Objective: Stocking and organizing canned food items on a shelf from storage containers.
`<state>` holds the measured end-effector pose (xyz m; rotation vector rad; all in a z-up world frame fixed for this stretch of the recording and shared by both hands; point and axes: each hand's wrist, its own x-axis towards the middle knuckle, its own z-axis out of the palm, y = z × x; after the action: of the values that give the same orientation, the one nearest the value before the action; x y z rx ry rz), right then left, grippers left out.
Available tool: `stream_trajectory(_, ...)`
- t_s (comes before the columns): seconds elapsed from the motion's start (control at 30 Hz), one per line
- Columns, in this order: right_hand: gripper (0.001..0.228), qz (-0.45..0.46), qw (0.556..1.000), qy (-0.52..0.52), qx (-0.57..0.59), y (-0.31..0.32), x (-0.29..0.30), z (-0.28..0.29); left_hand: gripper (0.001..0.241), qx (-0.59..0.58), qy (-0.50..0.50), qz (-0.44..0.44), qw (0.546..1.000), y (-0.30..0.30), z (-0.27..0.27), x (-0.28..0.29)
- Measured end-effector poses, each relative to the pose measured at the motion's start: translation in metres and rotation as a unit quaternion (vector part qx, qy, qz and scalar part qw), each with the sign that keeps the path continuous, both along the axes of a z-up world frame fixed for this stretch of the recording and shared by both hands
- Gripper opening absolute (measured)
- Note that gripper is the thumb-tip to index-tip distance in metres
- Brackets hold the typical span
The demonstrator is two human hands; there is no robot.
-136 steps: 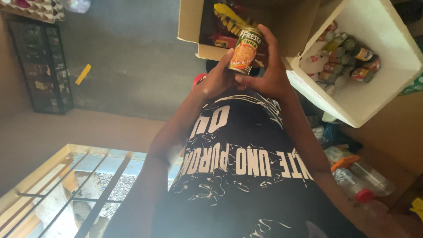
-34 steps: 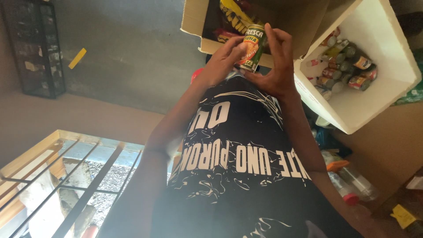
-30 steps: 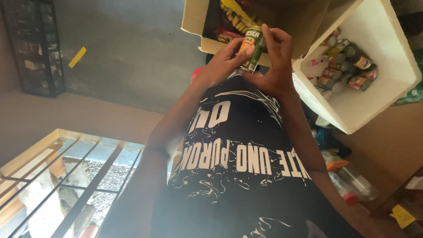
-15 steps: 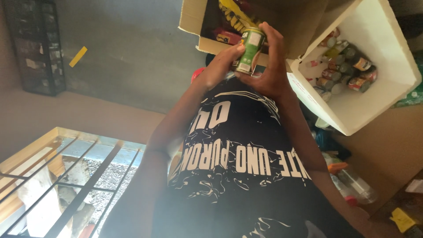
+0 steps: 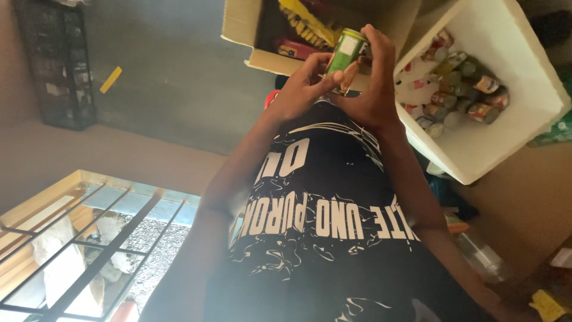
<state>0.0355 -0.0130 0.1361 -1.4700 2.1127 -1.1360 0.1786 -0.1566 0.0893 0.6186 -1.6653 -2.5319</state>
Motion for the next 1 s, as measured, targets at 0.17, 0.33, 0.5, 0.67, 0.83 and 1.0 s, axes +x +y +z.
stream_trajectory(0.17,0.12,0.004,1.0,-0.017,-0.012,0.02,-0.022,0.003,0.06,-0.004,0.013,0.022,1.0,0.023,0.009,-0.016)
stream_trajectory(0.33,0.123,0.027,0.997,-0.061,-0.048,0.045,-0.043,0.002,0.061,0.062,-0.006,0.026,0.998,0.053,0.023,-0.032)
stream_trajectory(0.5,0.116,0.031,0.979,-0.186,-0.079,0.072,-0.055,0.003,0.059,0.233,0.046,0.002,0.971,0.081,0.029,-0.045)
stream_trajectory(0.67,0.114,0.006,0.984,-0.143,-0.106,0.096,-0.066,0.002,0.061,0.228,0.04,0.035,0.972,0.109,0.018,-0.054)
stream_trajectory(0.83,0.109,-0.012,0.988,-0.1,-0.114,0.107,-0.076,0.007,0.073,0.033,-0.022,0.082,0.996,0.123,0.035,-0.073)
stream_trajectory(1.0,0.107,0.001,0.987,-0.127,-0.102,0.117,-0.082,0.004,0.074,0.023,-0.022,0.091,0.995,0.136,0.03,-0.081)
